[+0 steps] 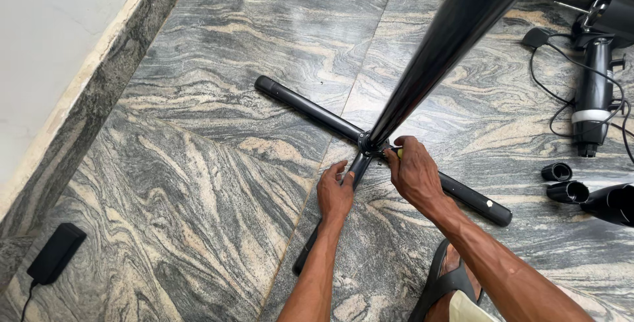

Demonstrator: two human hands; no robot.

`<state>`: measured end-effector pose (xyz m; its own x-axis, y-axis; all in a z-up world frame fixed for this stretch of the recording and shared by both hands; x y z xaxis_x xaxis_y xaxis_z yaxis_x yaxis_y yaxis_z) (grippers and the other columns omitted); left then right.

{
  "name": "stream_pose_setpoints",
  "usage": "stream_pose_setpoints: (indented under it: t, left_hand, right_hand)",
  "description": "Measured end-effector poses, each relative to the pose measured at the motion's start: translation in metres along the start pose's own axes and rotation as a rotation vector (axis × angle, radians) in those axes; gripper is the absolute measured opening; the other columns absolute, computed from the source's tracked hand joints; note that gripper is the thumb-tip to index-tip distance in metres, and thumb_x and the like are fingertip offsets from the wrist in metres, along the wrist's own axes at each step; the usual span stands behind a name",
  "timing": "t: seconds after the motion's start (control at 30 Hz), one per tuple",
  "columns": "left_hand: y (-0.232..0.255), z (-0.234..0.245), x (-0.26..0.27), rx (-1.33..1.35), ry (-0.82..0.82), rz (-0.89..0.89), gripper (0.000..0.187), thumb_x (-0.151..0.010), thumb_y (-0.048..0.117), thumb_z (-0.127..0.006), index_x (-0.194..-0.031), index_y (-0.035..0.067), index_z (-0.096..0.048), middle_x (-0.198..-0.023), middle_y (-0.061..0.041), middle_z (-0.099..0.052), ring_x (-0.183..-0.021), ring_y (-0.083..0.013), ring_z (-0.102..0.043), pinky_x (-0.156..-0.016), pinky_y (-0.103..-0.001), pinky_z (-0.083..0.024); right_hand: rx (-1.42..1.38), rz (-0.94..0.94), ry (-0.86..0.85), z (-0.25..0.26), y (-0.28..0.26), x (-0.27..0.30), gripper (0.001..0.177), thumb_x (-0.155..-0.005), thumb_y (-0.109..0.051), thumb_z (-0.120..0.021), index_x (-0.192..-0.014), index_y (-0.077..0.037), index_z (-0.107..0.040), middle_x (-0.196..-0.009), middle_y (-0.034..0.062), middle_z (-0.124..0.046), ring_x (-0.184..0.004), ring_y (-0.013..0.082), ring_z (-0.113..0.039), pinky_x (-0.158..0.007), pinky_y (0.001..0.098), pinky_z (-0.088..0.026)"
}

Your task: The person assembles a metal stand by attaching a central hub to a cross-shaped base and inserting a vertical pole. They use a screwdriver to tighten screws and connect the components together.

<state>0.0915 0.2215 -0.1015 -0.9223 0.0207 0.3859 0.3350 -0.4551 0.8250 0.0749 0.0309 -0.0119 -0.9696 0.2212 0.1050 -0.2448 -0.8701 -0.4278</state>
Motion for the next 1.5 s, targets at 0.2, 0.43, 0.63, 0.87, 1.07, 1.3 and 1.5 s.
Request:
stream_pose_setpoints:
  t: [0.2,0.43,0.63,0.87,1.07,1.3,1.5]
  left_hand:
    - [-0.020,-0.019,-0.009,0.182,-0.007,0.119,0.031,-0.091,0.018,-0.071,-0.122,0.012,-0.073,-0.104,-0.010,-0.079,-0.091,-0.0214,-0.074,-0.076,-0.037,-0.058]
    - [-0.030,-0.040,-0.020,-0.042,0.076,-0.054,0.029,-0.088,0.012,-0.072,-0.116,0.006,-0.073,-0.099,-0.010,-0.069,-0.084,-0.0235,-0.071,-0.079,-0.040,-0.057]
    - [-0.019,-0.051,-0.026,-0.098,0.006,-0.035,0.031,-0.088,0.010,-0.071,-0.119,0.006,-0.070,-0.096,-0.007,-0.063,-0.090,-0.0240,-0.065,-0.084,-0.042,-0.054]
    - [0.020,-0.034,-0.015,-0.062,-0.025,-0.091,0.039,-0.088,0.010,-0.072,-0.127,0.009,-0.068,-0.096,-0.008,-0.068,-0.085,-0.0221,-0.068,-0.077,-0.038,-0.057]
    - [0.084,-0.026,0.037,-0.044,-0.169,-0.556,0.040,-0.090,0.005,-0.068,-0.130,0.007,-0.064,-0.117,-0.010,-0.061,-0.095,-0.0200,-0.068,-0.075,-0.030,-0.064]
    - [0.082,0.004,0.015,0.218,-0.021,-0.206,0.042,-0.096,0.013,-0.061,-0.136,0.013,-0.049,-0.108,-0.010,-0.068,-0.092,-0.0219,-0.073,-0.072,-0.032,-0.064]
    - [0.105,0.011,0.011,-0.039,0.001,-0.556,0.035,-0.101,0.009,-0.058,-0.136,0.006,-0.052,-0.118,-0.019,-0.067,-0.106,-0.0311,-0.070,-0.085,-0.044,-0.059]
  right_hand:
    - [-0.216,0.437,0.216,0.017,-0.010,0.013,0.022,-0.093,-0.001,-0.058,-0.115,-0.004,-0.058,-0.106,0.0129,-0.064,-0.092,0.0250,-0.060,-0.081,0.0397,-0.055]
    - [-0.274,0.252,0.128,0.017,-0.010,0.007,0.023,-0.097,-0.008,-0.064,-0.119,-0.002,-0.059,-0.113,0.0160,-0.057,-0.085,0.0251,-0.065,-0.070,0.0359,-0.058]
    - [-0.351,0.277,0.203,0.012,0.004,0.008,0.022,-0.095,-0.010,-0.069,-0.114,-0.003,-0.061,-0.110,0.0160,-0.058,-0.090,0.0249,-0.065,-0.072,0.0325,-0.062]
    - [-0.356,0.401,0.172,0.000,0.004,0.016,0.027,-0.090,-0.006,-0.071,-0.114,-0.002,-0.059,-0.106,0.0130,-0.065,-0.096,0.0241,-0.066,-0.084,0.0364,-0.060]
    - [-0.557,0.318,0.071,0.006,-0.002,0.028,0.030,-0.090,-0.012,-0.072,-0.118,-0.005,-0.065,-0.109,0.0111,-0.071,-0.092,0.0203,-0.073,-0.082,0.0334,-0.065]
    - [-0.580,-0.054,0.077,0.014,0.043,0.014,0.033,-0.094,-0.019,-0.068,-0.126,-0.008,-0.067,-0.117,0.0133,-0.073,-0.096,0.0225,-0.073,-0.083,0.0353,-0.064]
    - [-0.469,-0.046,-0.001,0.002,0.063,0.006,0.035,-0.095,-0.019,-0.065,-0.129,-0.007,-0.065,-0.120,0.0131,-0.071,-0.102,0.0239,-0.072,-0.086,0.0384,-0.064]
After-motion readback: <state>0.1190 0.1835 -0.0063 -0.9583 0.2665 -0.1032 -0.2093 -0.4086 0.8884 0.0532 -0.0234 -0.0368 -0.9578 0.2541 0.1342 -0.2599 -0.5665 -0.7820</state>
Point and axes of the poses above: each hand's wrist, its own x-axis away from the middle knuckle, its own z-axis out of the back of the hand, y = z × x, the point moved 7 cm from there along -x, towards the middle knuckle
